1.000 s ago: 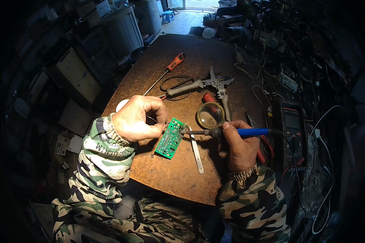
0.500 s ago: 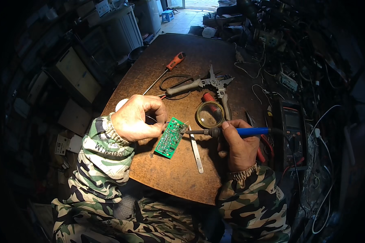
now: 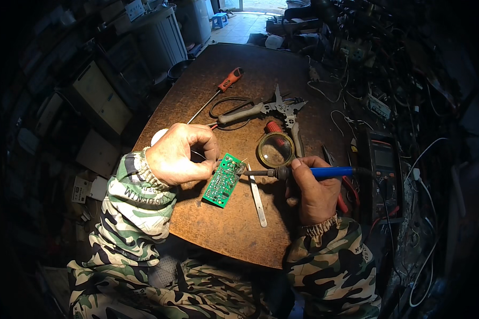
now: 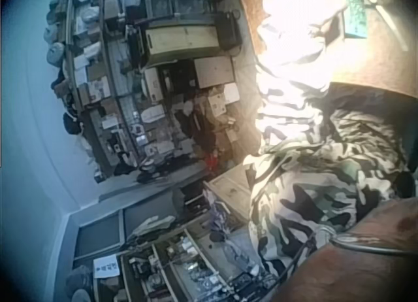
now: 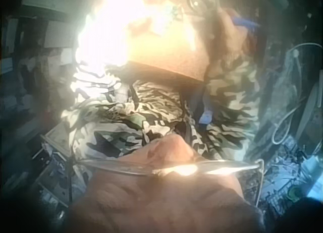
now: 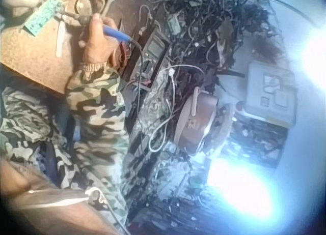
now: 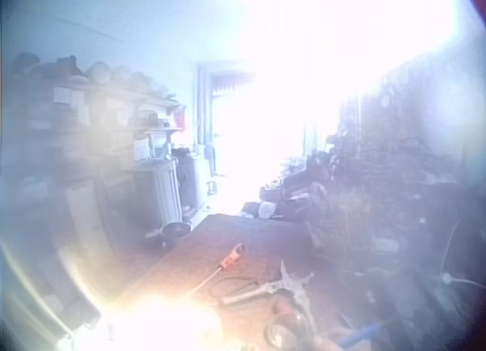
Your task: The person solders a green circuit board using a soldering iron and solder wire. They hold the board with one hand and apply solder to specific points while using a magnifying glass for close inspection. The person also uses tweezers to adjust components on the board.
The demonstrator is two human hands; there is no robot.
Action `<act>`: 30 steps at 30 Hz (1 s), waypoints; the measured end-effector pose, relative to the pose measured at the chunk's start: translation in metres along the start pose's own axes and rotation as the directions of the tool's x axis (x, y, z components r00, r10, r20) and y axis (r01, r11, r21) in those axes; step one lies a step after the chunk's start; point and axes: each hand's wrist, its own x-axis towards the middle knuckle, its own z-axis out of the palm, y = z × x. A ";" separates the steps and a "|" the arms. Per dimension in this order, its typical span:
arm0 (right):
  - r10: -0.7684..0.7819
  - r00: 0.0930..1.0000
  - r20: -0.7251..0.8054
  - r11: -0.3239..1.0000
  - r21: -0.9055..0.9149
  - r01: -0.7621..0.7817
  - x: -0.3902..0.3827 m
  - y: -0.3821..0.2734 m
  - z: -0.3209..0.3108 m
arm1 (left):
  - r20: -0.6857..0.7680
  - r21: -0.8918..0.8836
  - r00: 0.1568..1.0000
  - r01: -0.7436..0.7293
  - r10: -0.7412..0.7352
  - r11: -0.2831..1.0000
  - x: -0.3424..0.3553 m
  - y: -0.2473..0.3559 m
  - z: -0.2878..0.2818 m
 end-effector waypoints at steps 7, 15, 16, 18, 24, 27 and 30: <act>0.006 1.000 0.000 1.000 0.005 -0.006 0.001 0.001 -0.001 | 0.001 0.001 1.000 -0.018 0.018 1.000 0.001 -0.004 0.001; -0.031 0.999 -0.020 0.999 -0.042 0.030 0.002 0.005 0.000 | 0.027 -0.056 0.996 0.086 -0.084 0.995 0.000 0.006 -0.001; -0.037 0.999 -0.020 0.998 -0.045 0.036 0.002 0.005 -0.001 | 0.032 -0.064 0.995 0.093 -0.091 0.994 0.001 0.006 -0.001; -0.033 0.999 -0.014 0.999 -0.043 0.033 0.002 0.005 0.000 | 0.032 -0.073 0.995 0.098 -0.096 0.992 0.000 0.007 -0.001; -0.012 1.000 -0.006 1.000 -0.017 0.012 0.001 0.001 0.000 | 0.005 -0.011 1.000 -0.006 0.006 1.000 0.001 -0.003 0.002; 0.003 1.000 0.001 1.000 0.008 -0.003 0.000 -0.001 0.001 | 0.004 -0.003 1.000 0.001 -0.001 1.000 0.001 -0.001 0.001; -0.011 1.000 0.001 1.000 0.005 0.011 0.000 0.001 0.000 | 0.011 -0.016 0.999 0.042 -0.042 0.999 0.001 0.004 0.000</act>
